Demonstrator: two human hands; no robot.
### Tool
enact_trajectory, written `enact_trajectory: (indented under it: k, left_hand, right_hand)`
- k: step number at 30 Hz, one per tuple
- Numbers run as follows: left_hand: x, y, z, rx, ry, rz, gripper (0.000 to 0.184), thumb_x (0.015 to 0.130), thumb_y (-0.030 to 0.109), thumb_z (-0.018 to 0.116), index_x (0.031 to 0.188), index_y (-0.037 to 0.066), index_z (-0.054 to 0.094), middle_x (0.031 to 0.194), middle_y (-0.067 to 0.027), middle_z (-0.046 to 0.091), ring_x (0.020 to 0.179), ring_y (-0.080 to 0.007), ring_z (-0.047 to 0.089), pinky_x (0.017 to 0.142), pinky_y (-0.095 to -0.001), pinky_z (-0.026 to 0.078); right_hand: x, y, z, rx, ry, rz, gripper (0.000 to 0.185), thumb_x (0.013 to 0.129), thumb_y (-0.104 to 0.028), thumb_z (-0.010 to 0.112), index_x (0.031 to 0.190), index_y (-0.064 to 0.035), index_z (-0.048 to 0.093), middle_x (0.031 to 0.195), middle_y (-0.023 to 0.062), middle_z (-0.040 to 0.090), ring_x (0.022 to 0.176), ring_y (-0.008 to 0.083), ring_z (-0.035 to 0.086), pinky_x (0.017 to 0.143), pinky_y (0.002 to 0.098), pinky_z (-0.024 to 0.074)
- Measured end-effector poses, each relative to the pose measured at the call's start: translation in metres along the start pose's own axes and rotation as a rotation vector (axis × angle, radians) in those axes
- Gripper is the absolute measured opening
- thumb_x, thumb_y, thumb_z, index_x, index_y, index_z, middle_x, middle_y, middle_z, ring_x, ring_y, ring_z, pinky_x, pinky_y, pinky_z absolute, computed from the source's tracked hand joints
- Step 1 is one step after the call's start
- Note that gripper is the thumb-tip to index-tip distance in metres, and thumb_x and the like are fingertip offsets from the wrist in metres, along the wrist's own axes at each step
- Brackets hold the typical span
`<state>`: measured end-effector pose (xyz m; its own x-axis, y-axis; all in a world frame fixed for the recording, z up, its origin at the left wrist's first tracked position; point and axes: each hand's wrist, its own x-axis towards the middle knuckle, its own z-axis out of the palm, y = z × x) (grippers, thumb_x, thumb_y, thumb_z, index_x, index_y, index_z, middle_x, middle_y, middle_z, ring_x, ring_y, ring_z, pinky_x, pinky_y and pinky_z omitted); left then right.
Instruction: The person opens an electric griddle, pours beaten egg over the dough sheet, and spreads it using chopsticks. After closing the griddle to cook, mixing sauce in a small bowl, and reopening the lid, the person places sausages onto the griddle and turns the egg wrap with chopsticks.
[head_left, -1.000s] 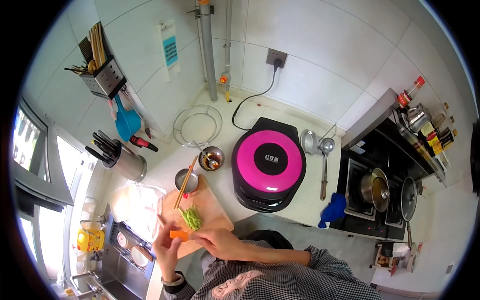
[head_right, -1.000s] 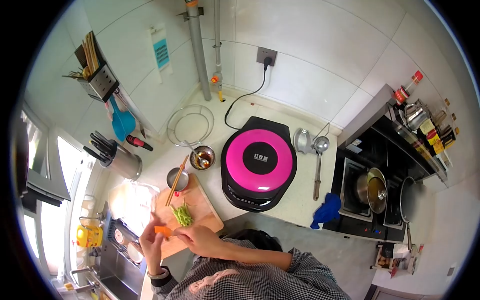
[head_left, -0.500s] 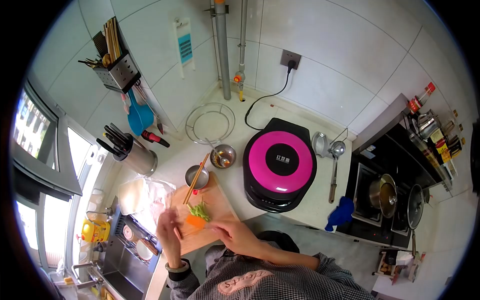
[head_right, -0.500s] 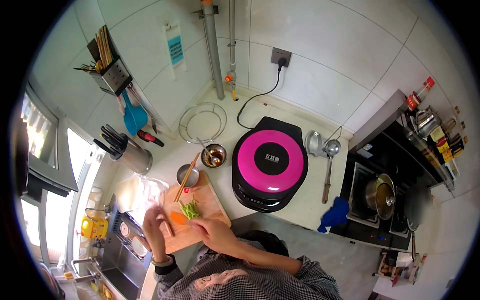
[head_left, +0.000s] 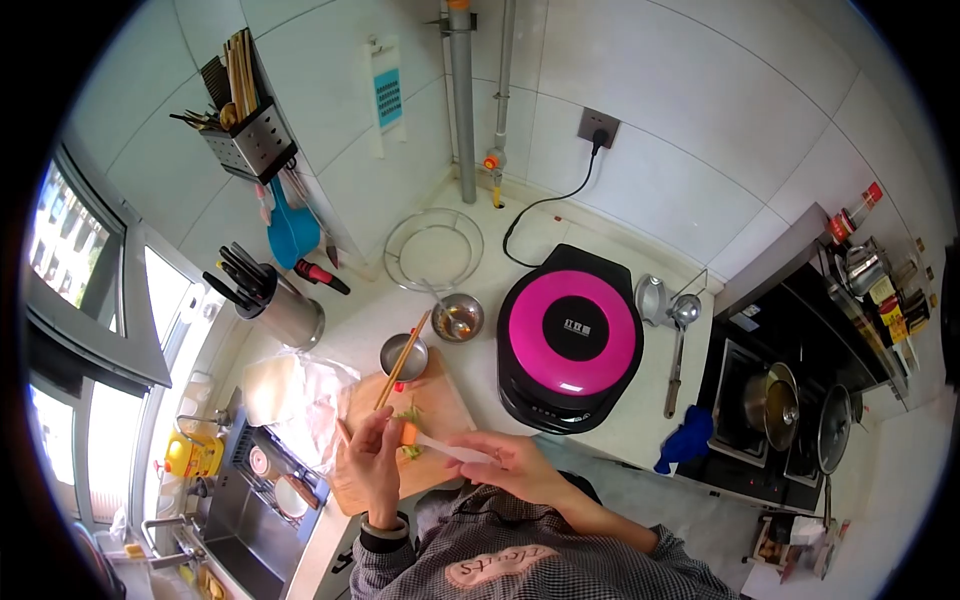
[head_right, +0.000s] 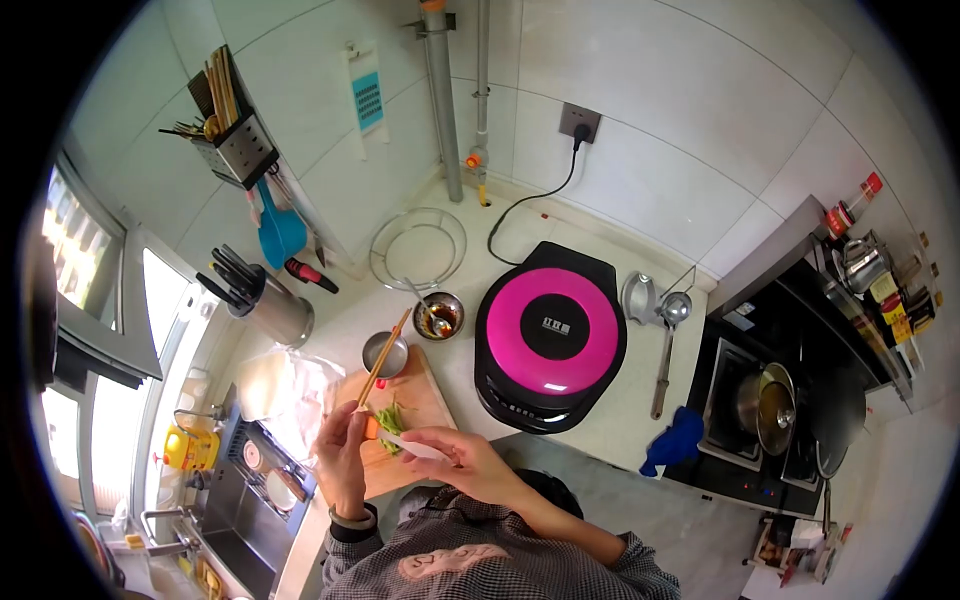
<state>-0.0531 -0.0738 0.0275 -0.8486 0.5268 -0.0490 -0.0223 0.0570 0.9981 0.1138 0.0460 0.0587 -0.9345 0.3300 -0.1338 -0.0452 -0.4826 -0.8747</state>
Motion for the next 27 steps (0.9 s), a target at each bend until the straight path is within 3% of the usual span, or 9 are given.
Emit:
enact_trajectory:
  k: [6, 12, 16, 18, 20, 23, 24, 26, 27]
  left_hand:
    - [0.021, -0.008, 0.026, 0.01, -0.31, -0.038, 0.022, 0.089, 0.006, 0.064, 0.109, -0.003, 0.062, 0.089, -0.0063, 0.069, 0.077, -0.0103, 0.065, 0.065, -0.0198, 0.049]
    - [0.13, -0.041, 0.048, 0.248, -0.271, 0.149, 0.02, 0.087, 0.015, 0.068, 0.084, -0.005, 0.066, 0.067, -0.0027, 0.062, 0.061, -0.0051, 0.052, 0.054, -0.0219, 0.043]
    - [0.214, -0.064, 0.073, 0.432, -0.335, 0.081, 0.028, 0.087, 0.023, 0.068, 0.084, -0.004, 0.066, 0.067, -0.0036, 0.062, 0.06, -0.0067, 0.053, 0.056, -0.0245, 0.045]
    - [0.255, -0.093, 0.086, 0.438, -0.354, 0.067, 0.029, 0.085, 0.024, 0.069, 0.084, -0.004, 0.067, 0.067, -0.0075, 0.064, 0.061, -0.013, 0.058, 0.059, -0.029, 0.049]
    - [0.302, -0.146, 0.096, 0.598, -0.283, 0.397, 0.032, 0.079, 0.028, 0.073, 0.086, -0.003, 0.067, 0.069, -0.0117, 0.066, 0.063, -0.0231, 0.063, 0.062, -0.0339, 0.051]
    - [0.346, -0.199, 0.11, 0.757, -0.204, 0.604, 0.034, 0.072, 0.03, 0.076, 0.084, -0.002, 0.069, 0.073, -0.014, 0.068, 0.067, -0.0303, 0.065, 0.063, -0.0372, 0.051]
    - [0.352, -0.2, 0.113, 0.751, -0.213, 0.601, 0.034, 0.072, 0.03, 0.076, 0.084, -0.002, 0.069, 0.073, -0.014, 0.068, 0.067, -0.0303, 0.065, 0.063, -0.0372, 0.051]
    - [0.366, -0.204, 0.114, 0.927, -0.471, 0.229, 0.035, 0.069, 0.031, 0.079, 0.082, 0.0, 0.07, 0.074, -0.0137, 0.068, 0.067, -0.0296, 0.065, 0.063, -0.0369, 0.051]
    - [0.369, -0.21, 0.114, 0.8, -0.461, 0.247, 0.029, 0.07, 0.027, 0.078, 0.077, 0.0, 0.07, 0.071, -0.0122, 0.068, 0.065, -0.0245, 0.065, 0.061, -0.0351, 0.05]
  right_hand:
    - [-0.005, 0.005, -0.012, -0.115, 0.305, -0.157, 0.03, 0.099, -0.018, 0.049, 0.118, 0.0038, 0.056, 0.095, 0.0062, 0.064, 0.085, 0.0102, 0.06, 0.074, 0.0217, 0.0455]
    - [-0.022, 0.013, -0.044, -0.173, 0.629, -0.233, 0.029, 0.1, -0.021, 0.046, 0.112, 0.0017, 0.06, 0.087, 0.0053, 0.064, 0.074, 0.008, 0.057, 0.067, 0.0209, 0.0435]
    - [-0.038, 0.017, -0.053, -0.178, 0.788, -0.241, 0.03, 0.1, -0.02, 0.043, 0.107, 0.003, 0.061, 0.082, 0.0063, 0.063, 0.07, 0.01, 0.056, 0.065, 0.0226, 0.0436]
    - [-0.043, 0.023, -0.055, -0.21, 0.861, -0.236, 0.032, 0.1, -0.023, 0.043, 0.103, 0.0033, 0.061, 0.078, 0.0077, 0.062, 0.068, 0.014, 0.058, 0.064, 0.0267, 0.0456]
    - [-0.048, 0.028, -0.056, -0.2, 0.943, -0.205, 0.034, 0.101, -0.024, 0.042, 0.102, 0.0032, 0.061, 0.077, 0.0078, 0.061, 0.067, 0.0144, 0.057, 0.063, 0.0269, 0.0454]
    - [-0.054, 0.029, -0.055, -0.168, 1.003, -0.192, 0.034, 0.101, -0.025, 0.042, 0.102, 0.0033, 0.061, 0.078, 0.0072, 0.061, 0.067, 0.0133, 0.056, 0.063, 0.0259, 0.0445]
    - [-0.056, 0.029, -0.055, -0.137, 1.026, -0.188, 0.034, 0.101, -0.024, 0.043, 0.102, 0.0036, 0.061, 0.078, 0.0063, 0.061, 0.067, 0.0117, 0.056, 0.063, 0.0246, 0.044]
    - [-0.056, 0.028, -0.054, -0.132, 1.058, -0.18, 0.034, 0.101, -0.025, 0.043, 0.102, 0.0038, 0.061, 0.078, 0.0063, 0.061, 0.067, 0.0118, 0.056, 0.063, 0.0246, 0.044]
    - [-0.057, 0.027, -0.053, -0.125, 1.08, -0.174, 0.035, 0.101, -0.025, 0.043, 0.102, 0.004, 0.061, 0.078, 0.0063, 0.061, 0.067, 0.012, 0.056, 0.063, 0.0246, 0.044]
